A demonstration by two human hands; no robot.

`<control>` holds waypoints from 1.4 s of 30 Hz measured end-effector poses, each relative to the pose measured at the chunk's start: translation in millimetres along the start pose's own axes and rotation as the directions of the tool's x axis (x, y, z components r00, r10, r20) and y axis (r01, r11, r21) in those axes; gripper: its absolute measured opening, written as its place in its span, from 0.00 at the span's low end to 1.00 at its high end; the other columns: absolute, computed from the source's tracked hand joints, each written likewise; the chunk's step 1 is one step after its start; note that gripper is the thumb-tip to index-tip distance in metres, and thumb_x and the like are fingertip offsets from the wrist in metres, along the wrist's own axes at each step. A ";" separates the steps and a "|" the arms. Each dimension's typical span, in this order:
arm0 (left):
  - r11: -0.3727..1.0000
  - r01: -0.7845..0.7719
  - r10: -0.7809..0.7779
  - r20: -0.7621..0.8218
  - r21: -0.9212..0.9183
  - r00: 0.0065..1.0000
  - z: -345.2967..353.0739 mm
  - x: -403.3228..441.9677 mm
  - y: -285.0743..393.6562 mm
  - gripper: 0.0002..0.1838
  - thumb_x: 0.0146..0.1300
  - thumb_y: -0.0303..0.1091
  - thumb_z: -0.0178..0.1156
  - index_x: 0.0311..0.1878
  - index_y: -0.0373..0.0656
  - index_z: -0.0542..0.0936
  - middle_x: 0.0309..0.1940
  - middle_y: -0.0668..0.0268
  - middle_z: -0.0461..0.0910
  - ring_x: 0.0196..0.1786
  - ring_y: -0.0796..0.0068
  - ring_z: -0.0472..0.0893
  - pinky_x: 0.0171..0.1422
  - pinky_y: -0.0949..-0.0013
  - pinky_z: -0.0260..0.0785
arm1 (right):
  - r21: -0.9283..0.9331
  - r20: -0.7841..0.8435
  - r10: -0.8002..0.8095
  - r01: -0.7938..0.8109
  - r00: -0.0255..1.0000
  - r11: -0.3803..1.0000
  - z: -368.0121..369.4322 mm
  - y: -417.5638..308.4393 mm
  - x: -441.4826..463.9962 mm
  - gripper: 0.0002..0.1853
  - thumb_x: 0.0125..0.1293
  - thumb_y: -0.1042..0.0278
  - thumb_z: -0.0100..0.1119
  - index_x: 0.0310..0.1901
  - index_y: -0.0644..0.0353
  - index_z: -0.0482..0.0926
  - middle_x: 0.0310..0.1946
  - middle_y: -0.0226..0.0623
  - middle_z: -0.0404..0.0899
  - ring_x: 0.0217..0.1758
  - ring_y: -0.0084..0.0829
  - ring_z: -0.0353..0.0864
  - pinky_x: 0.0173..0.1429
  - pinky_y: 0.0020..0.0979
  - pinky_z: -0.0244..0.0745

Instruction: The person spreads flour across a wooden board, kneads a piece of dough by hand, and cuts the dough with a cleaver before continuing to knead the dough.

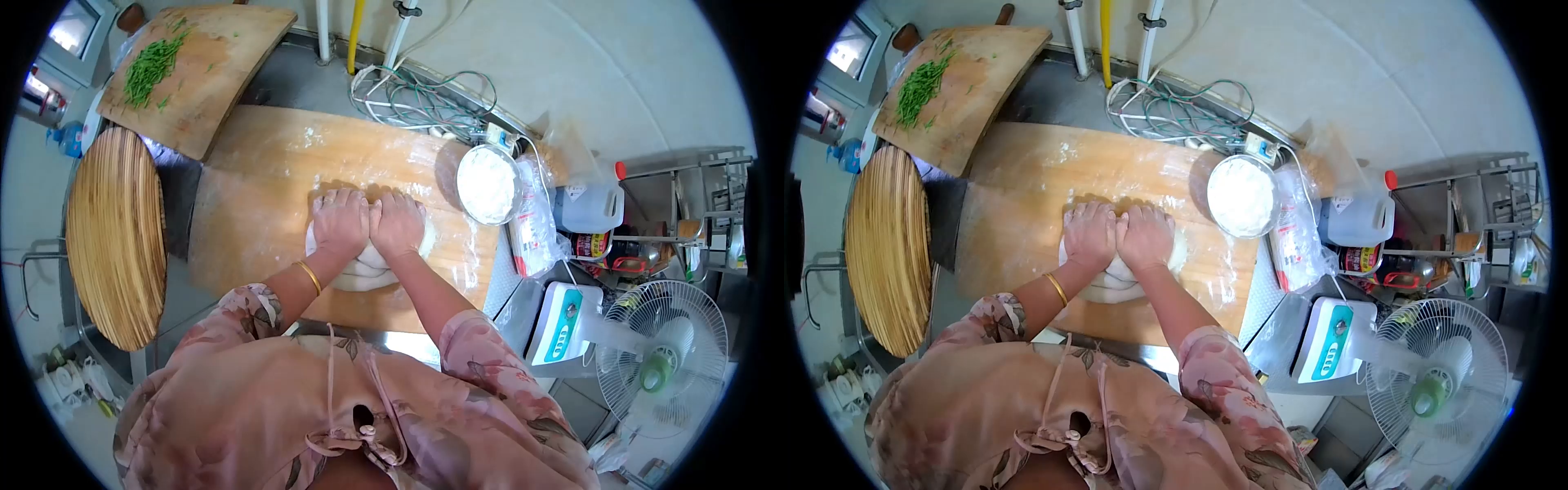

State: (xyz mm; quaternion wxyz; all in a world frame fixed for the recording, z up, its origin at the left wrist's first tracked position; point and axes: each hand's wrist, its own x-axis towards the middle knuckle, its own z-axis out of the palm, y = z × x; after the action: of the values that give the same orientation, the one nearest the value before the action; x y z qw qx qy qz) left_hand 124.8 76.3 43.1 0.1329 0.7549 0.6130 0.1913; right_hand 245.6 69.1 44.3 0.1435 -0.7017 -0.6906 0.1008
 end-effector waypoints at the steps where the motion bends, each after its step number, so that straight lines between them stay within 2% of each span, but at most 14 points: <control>1: 1.000 0.019 -0.019 0.005 0.004 1.000 1.7 7.0 -1.6 0.15 0.66 0.40 0.48 0.42 0.42 0.81 0.43 0.57 0.80 0.49 0.56 0.76 0.57 0.51 0.62 | -0.026 -0.015 0.009 -0.009 1.000 1.000 3.3 1.3 7.7 0.14 0.65 0.56 0.47 0.36 0.55 0.79 0.34 0.41 0.80 0.44 0.44 0.77 0.55 0.46 0.65; 4: 0.996 -0.003 0.000 0.035 0.089 0.999 0.5 21.2 -2.5 0.16 0.67 0.40 0.47 0.40 0.41 0.80 0.41 0.56 0.80 0.48 0.55 0.77 0.56 0.51 0.63 | -0.053 -0.048 0.019 -0.022 0.999 0.998 12.3 2.8 20.2 0.15 0.66 0.56 0.45 0.35 0.56 0.79 0.34 0.42 0.80 0.42 0.44 0.78 0.54 0.47 0.66; 9: 0.999 -0.019 0.021 0.047 -0.042 0.999 10.5 11.5 -11.2 0.16 0.68 0.41 0.47 0.38 0.40 0.80 0.40 0.53 0.81 0.45 0.52 0.78 0.53 0.51 0.63 | 0.018 -0.153 0.047 -0.045 0.987 0.999 18.5 -0.5 5.6 0.16 0.68 0.55 0.46 0.34 0.58 0.77 0.33 0.45 0.81 0.43 0.47 0.77 0.53 0.49 0.67; 13: 0.987 0.135 -0.115 0.204 -0.086 0.972 -72.1 -34.9 25.6 0.18 0.68 0.44 0.46 0.40 0.42 0.81 0.45 0.52 0.81 0.52 0.53 0.77 0.59 0.50 0.62 | 0.086 0.036 0.028 -0.031 0.999 0.996 -68.8 -32.7 -58.6 0.14 0.66 0.56 0.50 0.38 0.57 0.79 0.40 0.45 0.81 0.49 0.45 0.76 0.56 0.48 0.64; 14: 0.994 0.069 -0.056 0.151 -0.080 0.987 -79.1 -58.9 32.1 0.17 0.66 0.44 0.48 0.41 0.41 0.80 0.46 0.54 0.80 0.53 0.54 0.76 0.60 0.50 0.61 | 0.067 0.056 0.036 -0.040 0.998 0.997 -78.4 -37.4 -79.0 0.14 0.64 0.55 0.52 0.41 0.57 0.79 0.43 0.45 0.80 0.52 0.45 0.75 0.58 0.49 0.63; 17: 0.980 -0.187 0.180 -0.101 -0.066 0.978 -49.6 -120.9 24.1 0.17 0.61 0.44 0.53 0.44 0.42 0.80 0.48 0.58 0.78 0.55 0.56 0.73 0.62 0.52 0.58 | -0.008 -0.278 -0.155 0.160 0.948 0.987 -28.3 -20.8 -135.8 0.19 0.60 0.54 0.53 0.48 0.55 0.78 0.47 0.44 0.77 0.56 0.45 0.72 0.62 0.51 0.61; 18: 0.960 -0.277 0.263 -0.198 -0.046 0.944 -46.0 -121.8 22.0 0.17 0.60 0.44 0.54 0.45 0.43 0.79 0.48 0.60 0.78 0.55 0.57 0.72 0.62 0.52 0.58 | -0.017 -0.248 -0.183 0.185 0.951 0.983 -22.2 -16.1 -130.9 0.20 0.60 0.54 0.53 0.50 0.55 0.78 0.48 0.44 0.77 0.57 0.45 0.71 0.63 0.51 0.60; 21: 0.948 -0.317 0.314 -0.169 0.012 0.934 -30.9 -92.3 8.3 0.18 0.59 0.43 0.55 0.48 0.44 0.79 0.44 0.62 0.77 0.52 0.59 0.74 0.60 0.52 0.59 | -0.013 -0.163 -0.192 0.193 0.968 0.981 -10.5 -4.7 -112.5 0.23 0.58 0.53 0.52 0.53 0.54 0.77 0.50 0.43 0.76 0.58 0.45 0.70 0.65 0.52 0.58; 27: 0.998 -0.052 0.053 -0.031 0.041 0.998 0.9 -7.4 -1.4 0.14 0.65 0.43 0.49 0.42 0.45 0.79 0.41 0.63 0.78 0.48 0.61 0.75 0.56 0.53 0.61 | -0.048 0.027 -0.001 0.002 1.000 0.999 -2.7 -1.5 -3.1 0.15 0.59 0.55 0.50 0.39 0.55 0.78 0.45 0.43 0.78 0.53 0.43 0.74 0.57 0.50 0.62; 32: 0.994 0.018 -0.023 0.044 0.112 0.999 1.7 29.8 -4.2 0.15 0.69 0.43 0.46 0.39 0.46 0.80 0.40 0.62 0.80 0.48 0.60 0.77 0.54 0.53 0.63 | -0.058 -0.047 0.077 -0.080 0.996 0.995 8.1 -0.4 31.5 0.15 0.65 0.55 0.47 0.31 0.57 0.78 0.38 0.44 0.81 0.46 0.43 0.78 0.54 0.48 0.65; 37: 0.998 0.015 -0.020 0.075 0.061 0.997 -14.6 17.4 0.1 0.17 0.69 0.45 0.46 0.40 0.45 0.80 0.43 0.60 0.81 0.50 0.60 0.78 0.54 0.53 0.63 | 0.047 -0.155 0.035 -0.028 0.987 0.999 7.6 -1.0 13.1 0.17 0.68 0.54 0.46 0.35 0.58 0.78 0.35 0.45 0.81 0.43 0.46 0.78 0.54 0.49 0.66; 40: 0.980 0.184 -0.158 0.270 -0.072 0.950 -77.8 -12.6 31.4 0.16 0.68 0.42 0.47 0.41 0.44 0.80 0.45 0.57 0.80 0.52 0.54 0.76 0.61 0.48 0.61 | 0.068 0.125 0.018 -0.026 0.992 0.997 -60.6 -19.9 -29.9 0.17 0.69 0.55 0.46 0.41 0.59 0.78 0.41 0.47 0.80 0.49 0.47 0.76 0.58 0.49 0.64; 41: 0.992 0.122 -0.107 0.263 -0.041 0.959 -77.5 -30.2 37.7 0.15 0.67 0.42 0.48 0.41 0.44 0.80 0.46 0.57 0.80 0.53 0.54 0.76 0.61 0.49 0.61 | 0.054 0.255 0.009 -0.024 0.967 0.998 -83.6 -24.4 -47.2 0.17 0.69 0.55 0.46 0.43 0.59 0.78 0.45 0.48 0.80 0.52 0.48 0.75 0.60 0.49 0.63; 42: 0.998 0.056 -0.052 0.256 -0.010 0.965 -76.3 -49.6 45.7 0.15 0.67 0.42 0.48 0.41 0.44 0.80 0.47 0.57 0.80 0.54 0.55 0.75 0.62 0.49 0.61 | 0.061 0.140 -0.028 0.020 0.990 0.998 -79.2 -21.6 -65.8 0.17 0.68 0.55 0.47 0.45 0.59 0.78 0.47 0.48 0.78 0.54 0.48 0.74 0.61 0.49 0.62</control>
State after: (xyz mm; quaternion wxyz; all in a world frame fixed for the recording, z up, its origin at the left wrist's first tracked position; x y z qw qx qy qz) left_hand 121.6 15.6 124.8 0.2227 0.7552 0.6093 0.0938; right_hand 250.4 -1.4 122.3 0.1165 -0.6799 -0.7041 0.1687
